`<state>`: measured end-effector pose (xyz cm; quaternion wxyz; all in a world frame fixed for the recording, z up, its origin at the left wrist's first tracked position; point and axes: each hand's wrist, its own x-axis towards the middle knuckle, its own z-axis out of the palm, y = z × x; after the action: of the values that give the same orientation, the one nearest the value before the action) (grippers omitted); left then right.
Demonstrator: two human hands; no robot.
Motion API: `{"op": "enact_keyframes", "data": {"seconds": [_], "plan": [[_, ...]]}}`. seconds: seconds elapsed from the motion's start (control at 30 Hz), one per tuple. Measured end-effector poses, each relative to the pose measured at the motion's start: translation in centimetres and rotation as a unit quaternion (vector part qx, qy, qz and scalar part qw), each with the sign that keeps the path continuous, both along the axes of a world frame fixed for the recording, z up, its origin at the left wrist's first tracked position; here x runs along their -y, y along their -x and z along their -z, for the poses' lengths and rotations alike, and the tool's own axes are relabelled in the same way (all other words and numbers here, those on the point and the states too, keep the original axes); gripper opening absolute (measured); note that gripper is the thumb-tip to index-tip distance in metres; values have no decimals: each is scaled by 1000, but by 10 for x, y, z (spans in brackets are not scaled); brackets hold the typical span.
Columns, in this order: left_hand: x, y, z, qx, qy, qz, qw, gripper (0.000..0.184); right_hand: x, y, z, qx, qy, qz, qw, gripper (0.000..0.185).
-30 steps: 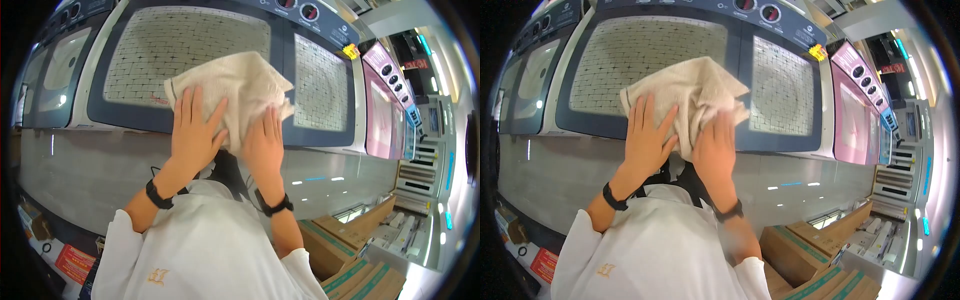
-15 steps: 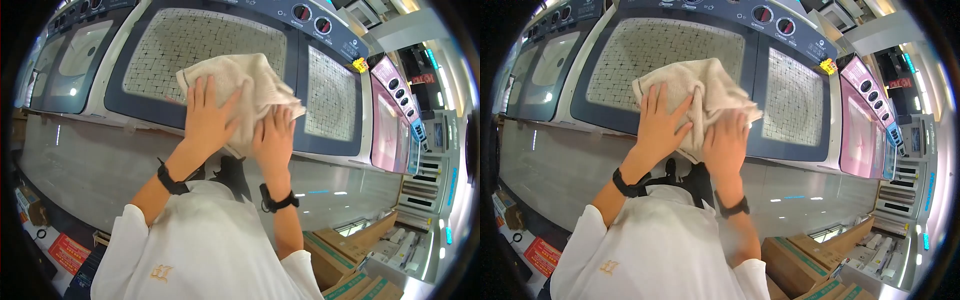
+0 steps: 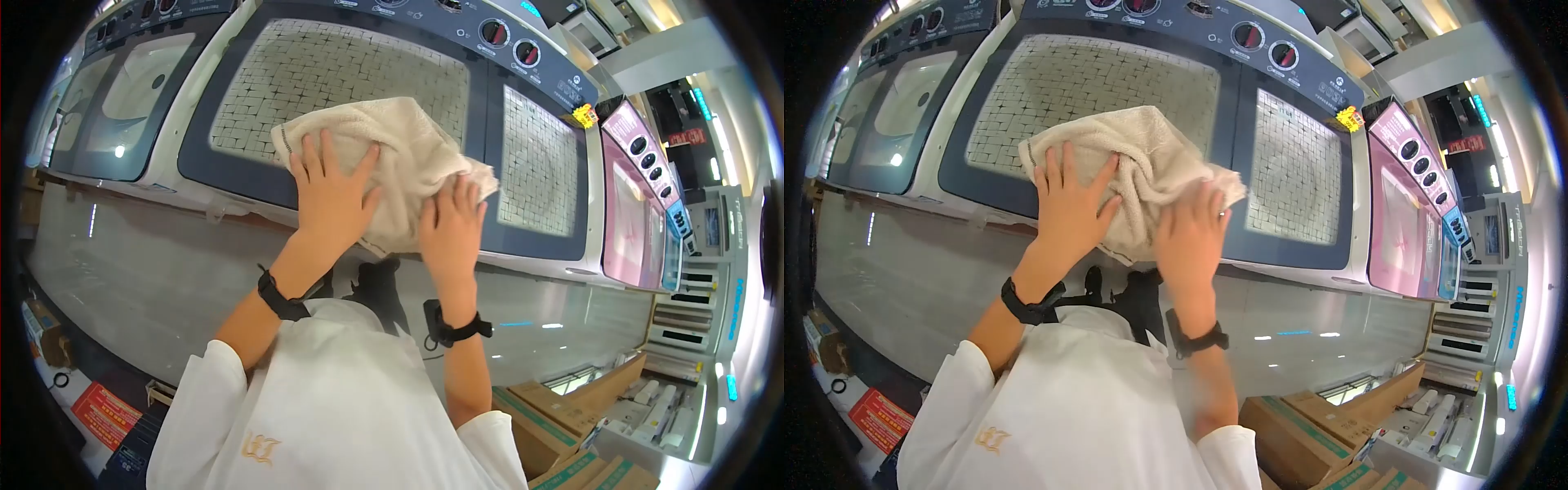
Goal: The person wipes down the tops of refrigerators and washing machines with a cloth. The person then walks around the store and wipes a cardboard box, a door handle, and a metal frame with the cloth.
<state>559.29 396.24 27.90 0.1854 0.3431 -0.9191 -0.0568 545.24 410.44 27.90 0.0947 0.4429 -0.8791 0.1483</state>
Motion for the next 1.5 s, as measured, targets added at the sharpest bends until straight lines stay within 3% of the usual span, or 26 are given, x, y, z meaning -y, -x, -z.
{"op": "enact_keyframes", "data": {"seconds": [0.1,0.23,0.43,0.6,0.7,0.83,0.93,1.13,1.23,1.43,1.5], "plan": [[6,-23,1,-11,-18,55,998,62,-15,-25,5,19,28,-62,997,46],[25,-61,4,-9,-33,71,997,61,-53,-14,-13,14,-42,-31,999,47],[20,-17,12,-12,21,-17,1000,62,-16,22,3,-38,-15,37,998,46],[-16,-20,5,-23,-10,45,999,63,-8,-28,8,-8,49,-52,997,56],[-12,-51,6,-18,-33,93,995,65,-49,-31,3,13,-6,-63,998,55],[-4,-55,14,-20,-31,110,993,69,-77,3,1,10,-23,11,1000,49],[-11,-29,6,-2,-3,58,998,72,-56,22,3,18,0,39,999,50],[-17,-20,2,-21,-26,126,991,76,-54,-11,7,27,41,-26,998,57],[-9,-35,11,-4,-2,156,988,76,-84,-6,8,-11,-8,-11,1000,58],[-25,-12,36,-102,126,115,980,67,-124,36,11,-63,-27,22,997,56],[-28,-2,32,-104,121,162,974,61,-130,47,15,-55,-7,16,998,55]]}}
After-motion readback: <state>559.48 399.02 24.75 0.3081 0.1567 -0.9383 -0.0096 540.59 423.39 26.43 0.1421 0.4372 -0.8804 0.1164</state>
